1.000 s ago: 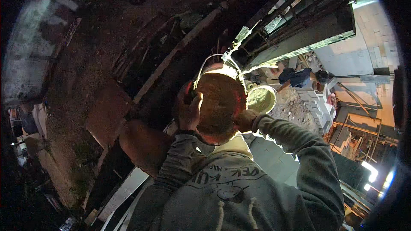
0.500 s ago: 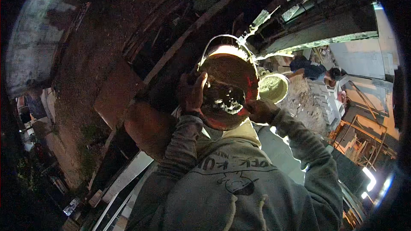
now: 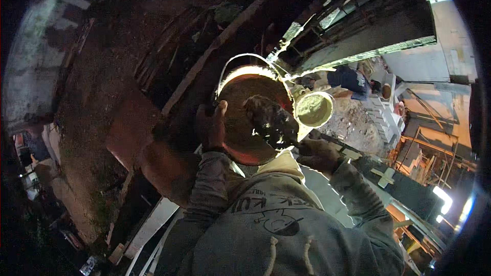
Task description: The person steps onto an elevated platform while holding a bucket, then scoops and works mortar inside the bucket using a trowel.
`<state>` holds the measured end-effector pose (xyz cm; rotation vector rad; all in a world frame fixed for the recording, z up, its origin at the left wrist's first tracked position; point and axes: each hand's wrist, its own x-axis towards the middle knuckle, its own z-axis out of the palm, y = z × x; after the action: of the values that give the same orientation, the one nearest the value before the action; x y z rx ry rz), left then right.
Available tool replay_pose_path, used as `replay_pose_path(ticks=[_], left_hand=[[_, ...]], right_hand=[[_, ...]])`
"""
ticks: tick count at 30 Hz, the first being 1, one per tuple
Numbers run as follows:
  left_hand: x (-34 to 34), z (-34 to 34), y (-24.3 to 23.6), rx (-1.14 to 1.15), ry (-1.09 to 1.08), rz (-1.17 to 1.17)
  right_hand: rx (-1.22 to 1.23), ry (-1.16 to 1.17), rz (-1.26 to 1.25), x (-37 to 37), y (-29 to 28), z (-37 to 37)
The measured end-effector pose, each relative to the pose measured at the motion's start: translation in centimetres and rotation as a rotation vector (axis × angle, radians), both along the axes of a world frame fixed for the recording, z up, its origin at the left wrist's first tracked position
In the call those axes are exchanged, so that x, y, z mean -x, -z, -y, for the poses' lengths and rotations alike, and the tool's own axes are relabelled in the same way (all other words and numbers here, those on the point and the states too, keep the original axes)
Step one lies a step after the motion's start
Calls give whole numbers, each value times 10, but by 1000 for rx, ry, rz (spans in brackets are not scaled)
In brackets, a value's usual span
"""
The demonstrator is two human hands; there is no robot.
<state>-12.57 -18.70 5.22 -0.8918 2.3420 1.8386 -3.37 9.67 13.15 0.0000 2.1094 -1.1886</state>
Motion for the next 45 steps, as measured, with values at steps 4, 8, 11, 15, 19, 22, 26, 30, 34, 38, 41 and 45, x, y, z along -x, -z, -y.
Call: replay_pose_path(ticks=[4, 8, 11, 15, 19, 22, 26, 30, 34, 38, 41, 45], left_hand=[[4, 10, 9, 158, 62, 38], [0, 21, 32, 138, 190, 39], [0, 14, 35, 191, 108, 58], [-2, 2, 20, 124, 67, 1], [2, 0, 14, 120, 78, -24], [7, -2, 18, 49, -2, 73], [3, -3, 8, 34, 57, 29], [-3, -8, -10, 254, 23, -75], [3, -9, -4, 65, 134, -15], [-1, -16, -2, 139, 199, -41], [-5, -22, -13, 166, 260, -280], [-7, -26, -27, -207, 137, -62]], right_hand=[[321, 349, 448, 32, -28, -25], [374, 486, 372, 116, -17, -47], [368, 636, 292, 147, 19, -45], [389, 613, 359, 128, 33, -47], [593, 695, 177, 75, 7, -33], [431, 407, 278, 67, 1, -19], [-421, -259, -115, 48, 2, -4], [-709, -490, -797, 49, -1, 3], [-1030, -598, -720, 90, 8, 5], [-970, -561, -848, 136, 61, 29], [-960, -646, -1102, 128, 103, 54], [-963, -595, -495, 124, 117, 58]])
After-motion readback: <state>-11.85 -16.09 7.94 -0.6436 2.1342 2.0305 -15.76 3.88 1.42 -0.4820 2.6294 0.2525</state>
